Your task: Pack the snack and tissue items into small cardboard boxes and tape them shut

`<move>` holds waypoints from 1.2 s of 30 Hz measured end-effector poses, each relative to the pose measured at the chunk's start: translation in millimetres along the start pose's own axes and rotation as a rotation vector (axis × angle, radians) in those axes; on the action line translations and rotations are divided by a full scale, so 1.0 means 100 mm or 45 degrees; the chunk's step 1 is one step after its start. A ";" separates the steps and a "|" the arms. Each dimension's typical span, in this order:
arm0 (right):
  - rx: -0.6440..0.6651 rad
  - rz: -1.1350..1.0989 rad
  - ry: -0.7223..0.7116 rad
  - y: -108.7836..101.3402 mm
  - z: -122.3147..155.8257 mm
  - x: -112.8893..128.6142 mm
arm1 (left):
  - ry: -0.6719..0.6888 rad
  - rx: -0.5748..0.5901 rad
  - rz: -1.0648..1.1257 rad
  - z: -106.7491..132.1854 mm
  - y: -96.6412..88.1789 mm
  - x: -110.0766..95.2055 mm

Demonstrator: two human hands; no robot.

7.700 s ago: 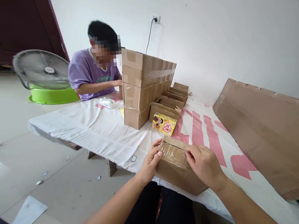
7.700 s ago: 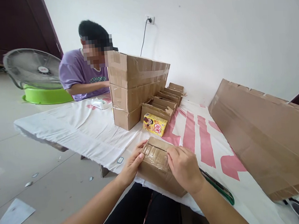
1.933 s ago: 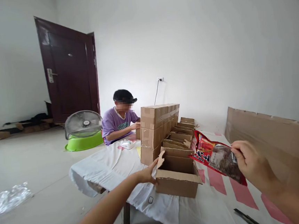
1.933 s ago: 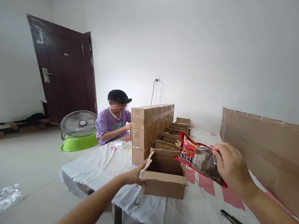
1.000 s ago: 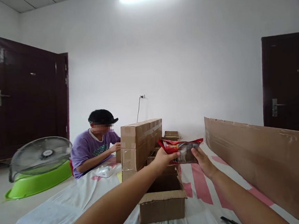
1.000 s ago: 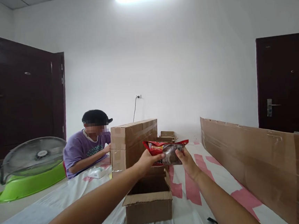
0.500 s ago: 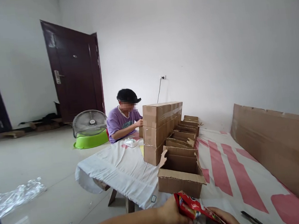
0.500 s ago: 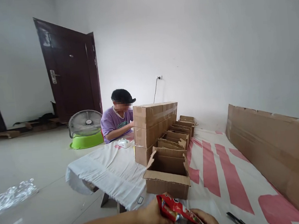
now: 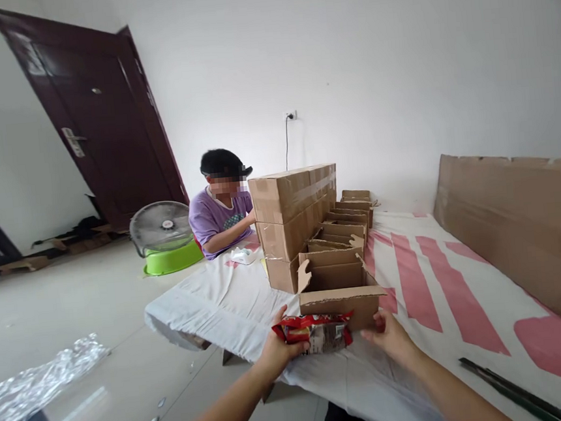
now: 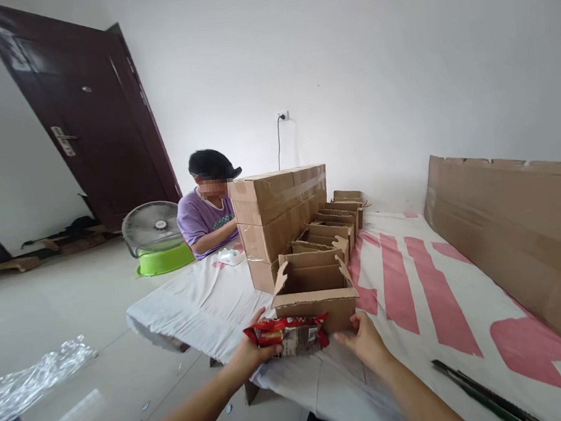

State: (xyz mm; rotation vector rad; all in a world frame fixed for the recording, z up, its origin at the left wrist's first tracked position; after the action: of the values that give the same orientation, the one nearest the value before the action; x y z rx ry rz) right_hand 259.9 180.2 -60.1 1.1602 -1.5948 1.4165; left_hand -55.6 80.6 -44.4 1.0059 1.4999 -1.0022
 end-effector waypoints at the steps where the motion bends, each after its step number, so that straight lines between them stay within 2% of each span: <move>1: -0.070 0.017 0.013 0.00 -0.06 -0.02 | 0.001 0.053 0.016 -0.05 0.05 0.01; 4: -0.231 0.042 0.044 0.04 -0.18 -0.07 | 0.003 0.108 0.122 -0.20 0.18 0.09; 8: -0.250 -0.015 -0.006 0.27 -0.14 -0.07 | -0.014 0.005 0.165 -0.46 0.17 0.21; 11: -0.271 -0.037 -0.060 0.39 -0.07 -0.04 | -0.044 -0.022 0.125 -0.71 0.15 0.18; 15: -0.314 -0.053 -0.088 0.36 -0.04 -0.07 | -0.044 0.047 0.131 -0.93 0.29 0.13; 20: -0.382 -0.102 -0.125 0.29 -0.01 -0.12 | 0.013 -0.001 0.147 -0.93 0.43 0.23; 26: -0.423 -0.120 -0.155 0.29 0.08 -0.12 | 0.224 -0.178 -0.125 -0.85 0.32 0.23; 30: -0.463 -0.107 -0.186 0.29 0.09 -0.12 | 0.254 -0.229 -0.178 -0.82 0.29 0.23; 36: -0.425 -0.035 -0.251 0.32 0.10 -0.06 | 0.313 -0.252 -0.318 -0.77 0.31 0.12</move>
State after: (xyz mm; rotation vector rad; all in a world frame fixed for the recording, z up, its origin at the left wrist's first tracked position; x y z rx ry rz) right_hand 233.0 171.5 -78.6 1.1408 -1.8591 0.9926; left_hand -49.8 163.9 -49.8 0.8360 1.9250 -0.9024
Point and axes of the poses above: each hand's wrist, its own z-axis away from the middle knuckle, its own y-axis out of the palm, x = y × z, the point moved 8 cm from there along -z, towards the middle knuckle
